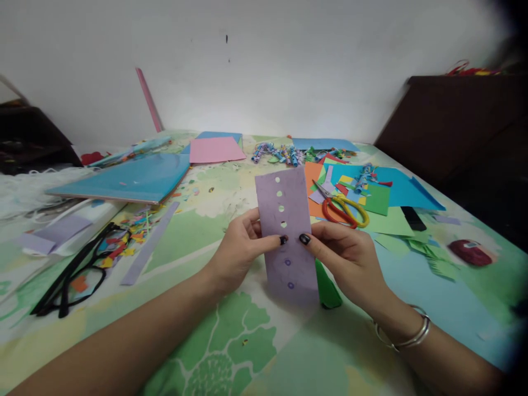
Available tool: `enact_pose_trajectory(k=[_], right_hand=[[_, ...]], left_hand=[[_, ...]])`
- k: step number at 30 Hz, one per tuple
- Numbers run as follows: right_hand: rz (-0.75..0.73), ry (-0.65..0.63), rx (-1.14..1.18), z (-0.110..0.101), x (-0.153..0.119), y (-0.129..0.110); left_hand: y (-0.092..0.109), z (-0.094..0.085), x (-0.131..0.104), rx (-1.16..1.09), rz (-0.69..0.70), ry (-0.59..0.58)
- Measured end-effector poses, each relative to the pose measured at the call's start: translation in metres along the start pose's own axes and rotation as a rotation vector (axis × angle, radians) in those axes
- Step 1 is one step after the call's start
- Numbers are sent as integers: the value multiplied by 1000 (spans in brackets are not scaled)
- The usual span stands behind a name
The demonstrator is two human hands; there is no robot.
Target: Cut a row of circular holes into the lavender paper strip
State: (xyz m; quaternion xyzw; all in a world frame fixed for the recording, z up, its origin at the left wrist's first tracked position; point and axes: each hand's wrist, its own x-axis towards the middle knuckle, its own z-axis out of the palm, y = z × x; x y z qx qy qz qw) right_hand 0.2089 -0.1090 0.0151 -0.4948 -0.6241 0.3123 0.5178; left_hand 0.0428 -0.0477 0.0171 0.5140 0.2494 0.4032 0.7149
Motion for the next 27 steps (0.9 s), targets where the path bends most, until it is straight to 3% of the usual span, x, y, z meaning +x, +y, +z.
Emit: enact_pose_trajectory(k=[8, 15, 27], right_hand=[[-35, -23, -60, -2, -1, -1], [18, 9, -22, -4, 2, -3], [4, 10, 19, -2, 3, 0]], left_hand=[[5, -2, 2, -72, -116, 2], [6, -4, 4, -144, -246, 77], [3, -1, 3, -204, -245, 105]])
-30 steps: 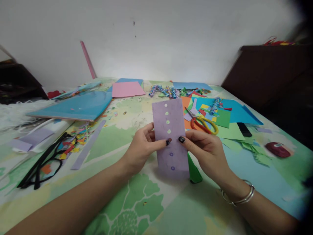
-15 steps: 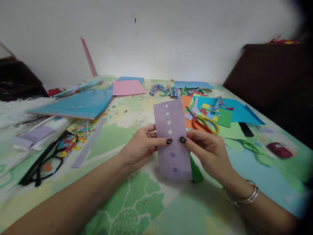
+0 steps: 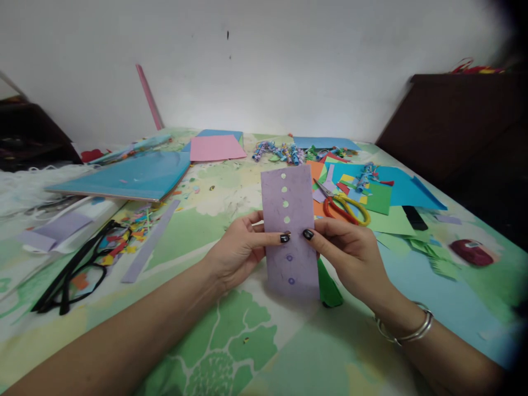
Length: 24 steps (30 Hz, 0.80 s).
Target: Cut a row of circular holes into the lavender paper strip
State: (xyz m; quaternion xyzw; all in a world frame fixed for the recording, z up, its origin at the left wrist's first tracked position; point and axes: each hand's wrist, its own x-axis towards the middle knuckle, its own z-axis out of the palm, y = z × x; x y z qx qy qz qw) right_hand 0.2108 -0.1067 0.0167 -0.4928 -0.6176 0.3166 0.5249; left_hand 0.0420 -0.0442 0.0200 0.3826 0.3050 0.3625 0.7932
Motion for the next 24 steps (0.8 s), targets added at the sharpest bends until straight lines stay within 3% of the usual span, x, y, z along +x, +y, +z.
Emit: enact_pose_trajectory(k=[12, 24], right_hand=[[26, 11, 71, -1, 2, -3], [91, -103, 271, -2, 2, -2]], left_hand=[[6, -5, 1, 45, -31, -127], [9, -9, 0, 49, -67, -278]])
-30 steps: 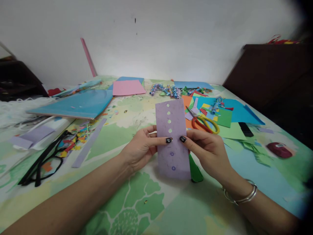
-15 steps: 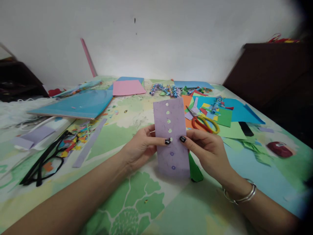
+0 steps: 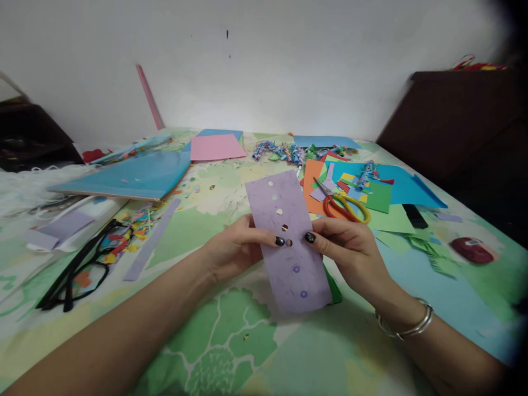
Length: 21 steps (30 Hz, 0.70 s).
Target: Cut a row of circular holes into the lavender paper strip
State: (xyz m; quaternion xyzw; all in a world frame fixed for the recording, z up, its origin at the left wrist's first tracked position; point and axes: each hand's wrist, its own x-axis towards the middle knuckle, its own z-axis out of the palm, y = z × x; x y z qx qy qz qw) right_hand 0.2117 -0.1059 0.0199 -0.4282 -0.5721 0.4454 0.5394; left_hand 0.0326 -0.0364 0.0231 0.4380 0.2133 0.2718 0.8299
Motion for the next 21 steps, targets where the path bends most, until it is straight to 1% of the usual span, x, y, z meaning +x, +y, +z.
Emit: enact_pose_trajectory(k=[5, 8, 14, 21], right_hand=[[32, -47, -67, 0, -1, 0], [40, -60, -88, -1, -2, 1], [39, -43, -46, -1, 1, 0], [13, -35, -62, -1, 1, -2]], left_hand=[[-5, 0, -1, -58, -89, -72], [-5, 0, -2, -73, -107, -87], [-3, 2, -1, -91, -72, -68], [-5, 0, 1, -77, -59, -43]])
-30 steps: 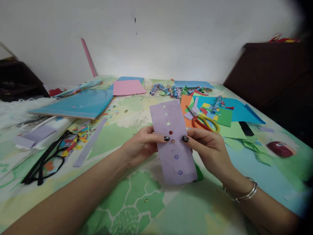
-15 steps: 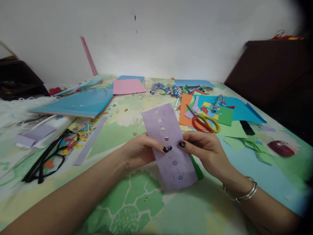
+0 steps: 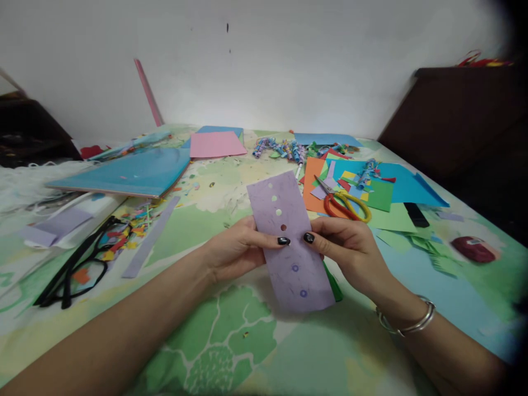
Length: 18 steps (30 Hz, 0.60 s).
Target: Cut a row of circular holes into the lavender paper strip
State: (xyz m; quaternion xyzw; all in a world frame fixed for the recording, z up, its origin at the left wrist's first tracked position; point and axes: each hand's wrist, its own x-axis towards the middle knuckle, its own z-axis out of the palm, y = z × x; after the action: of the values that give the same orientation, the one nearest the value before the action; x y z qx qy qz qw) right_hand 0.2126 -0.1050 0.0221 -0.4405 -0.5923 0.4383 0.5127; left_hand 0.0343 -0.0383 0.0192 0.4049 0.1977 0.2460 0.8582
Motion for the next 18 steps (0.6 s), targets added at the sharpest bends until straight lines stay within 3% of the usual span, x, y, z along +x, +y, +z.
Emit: enact_pose_trajectory(k=[18], right_hand=[[-32, 24, -46, 2, -1, 1]], left_hand=[[0, 0, 1, 93, 38, 106]])
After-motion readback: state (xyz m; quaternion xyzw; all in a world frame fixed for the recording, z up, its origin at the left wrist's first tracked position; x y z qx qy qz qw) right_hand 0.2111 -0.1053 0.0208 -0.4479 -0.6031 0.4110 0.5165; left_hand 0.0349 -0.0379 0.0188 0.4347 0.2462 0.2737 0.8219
